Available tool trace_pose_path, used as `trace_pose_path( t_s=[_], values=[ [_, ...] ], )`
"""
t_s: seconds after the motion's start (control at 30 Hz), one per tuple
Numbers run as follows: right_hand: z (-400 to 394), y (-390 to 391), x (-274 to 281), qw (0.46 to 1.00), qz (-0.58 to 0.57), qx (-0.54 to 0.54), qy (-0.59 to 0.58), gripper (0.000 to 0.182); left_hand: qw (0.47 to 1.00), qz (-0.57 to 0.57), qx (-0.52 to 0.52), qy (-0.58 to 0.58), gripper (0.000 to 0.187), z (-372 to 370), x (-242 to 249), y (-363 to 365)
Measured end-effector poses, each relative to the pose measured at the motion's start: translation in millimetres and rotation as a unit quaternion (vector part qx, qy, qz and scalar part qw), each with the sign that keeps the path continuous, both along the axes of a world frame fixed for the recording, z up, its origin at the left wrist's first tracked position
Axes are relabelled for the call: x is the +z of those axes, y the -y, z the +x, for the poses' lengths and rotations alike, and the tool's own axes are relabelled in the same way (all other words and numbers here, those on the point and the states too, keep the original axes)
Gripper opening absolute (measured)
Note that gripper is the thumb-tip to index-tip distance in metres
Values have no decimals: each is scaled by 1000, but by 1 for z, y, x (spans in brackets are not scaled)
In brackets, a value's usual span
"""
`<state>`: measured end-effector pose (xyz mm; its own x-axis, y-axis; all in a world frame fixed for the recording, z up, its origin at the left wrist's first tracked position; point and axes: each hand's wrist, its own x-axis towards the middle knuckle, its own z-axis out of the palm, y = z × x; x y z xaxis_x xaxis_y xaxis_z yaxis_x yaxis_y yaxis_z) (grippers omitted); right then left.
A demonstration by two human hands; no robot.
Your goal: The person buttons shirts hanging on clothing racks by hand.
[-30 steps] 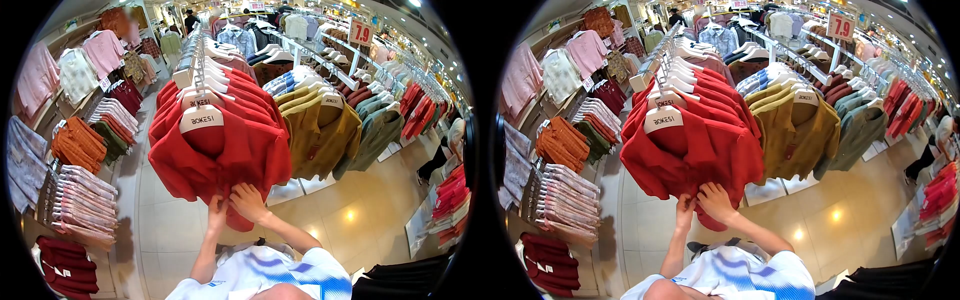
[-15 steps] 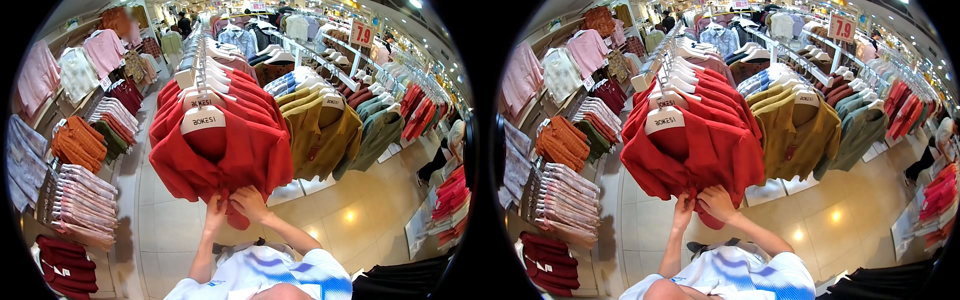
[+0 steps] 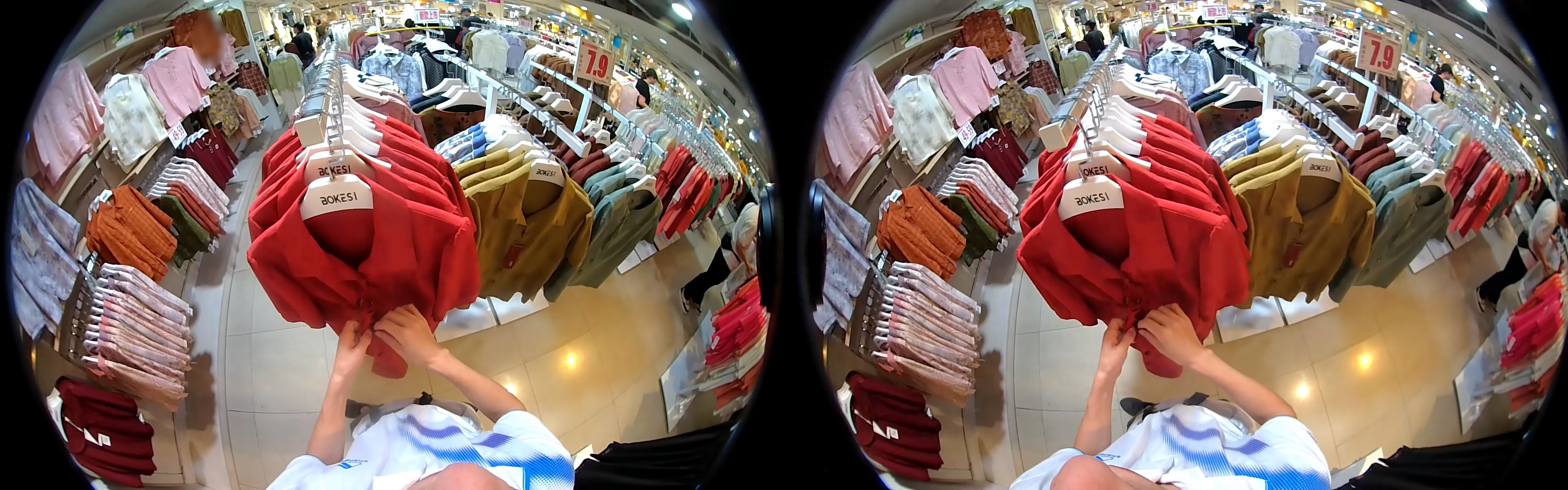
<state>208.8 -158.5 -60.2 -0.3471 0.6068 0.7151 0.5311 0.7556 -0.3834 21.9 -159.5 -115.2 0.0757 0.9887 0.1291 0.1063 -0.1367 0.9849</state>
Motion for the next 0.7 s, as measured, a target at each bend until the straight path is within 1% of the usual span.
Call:
trace_pose_path(
  t_s=[0.07, 0.13, 0.23, 0.37, 0.43, 0.47, 0.53, 0.57, 0.63, 0.7],
  values=[
    [1, 1, 2, 1000, -1, 0, -8, 15, 1000, 11, -8, 6, 13, -1, -2, 0],
    [2, 0, 3, 1000, -1, -1, -15, 15, 998, -26, -38, 35, 16, 0, 6, 3],
    [3, 1, 3, 1000, -16, 6, -7, 16, 998, -19, -42, 36, 18, 0, 5, 4],
    [4, -2, 0, 999, -25, 19, -10, 16, 998, -17, -37, 37, 19, -1, -1, 4],
    [4, -2, 1, 999, -24, 22, -11, 16, 997, -56, -36, 42, 13, 1, 10, 8],
    [4, -2, 2, 999, -17, 25, -17, 15, 997, -55, -36, 41, 13, 1, 11, 8],
    [4, -1, 5, 999, -8, 29, -23, 14, 994, -70, -27, 84, 12, 2, 13, 8],
    [4, -1, 6, 999, -2, 32, -24, 14, 994, -69, -27, 83, 12, 0, 10, 7],
    [4, 1, 8, 999, 5, 35, -26, 14, 989, -75, -50, 114, 12, -4, 2, 5],
    [5, 3, 11, 998, -28, 23, -45, 16, 989, -69, -50, 123, 14, -5, -2, 4]
  ],
)
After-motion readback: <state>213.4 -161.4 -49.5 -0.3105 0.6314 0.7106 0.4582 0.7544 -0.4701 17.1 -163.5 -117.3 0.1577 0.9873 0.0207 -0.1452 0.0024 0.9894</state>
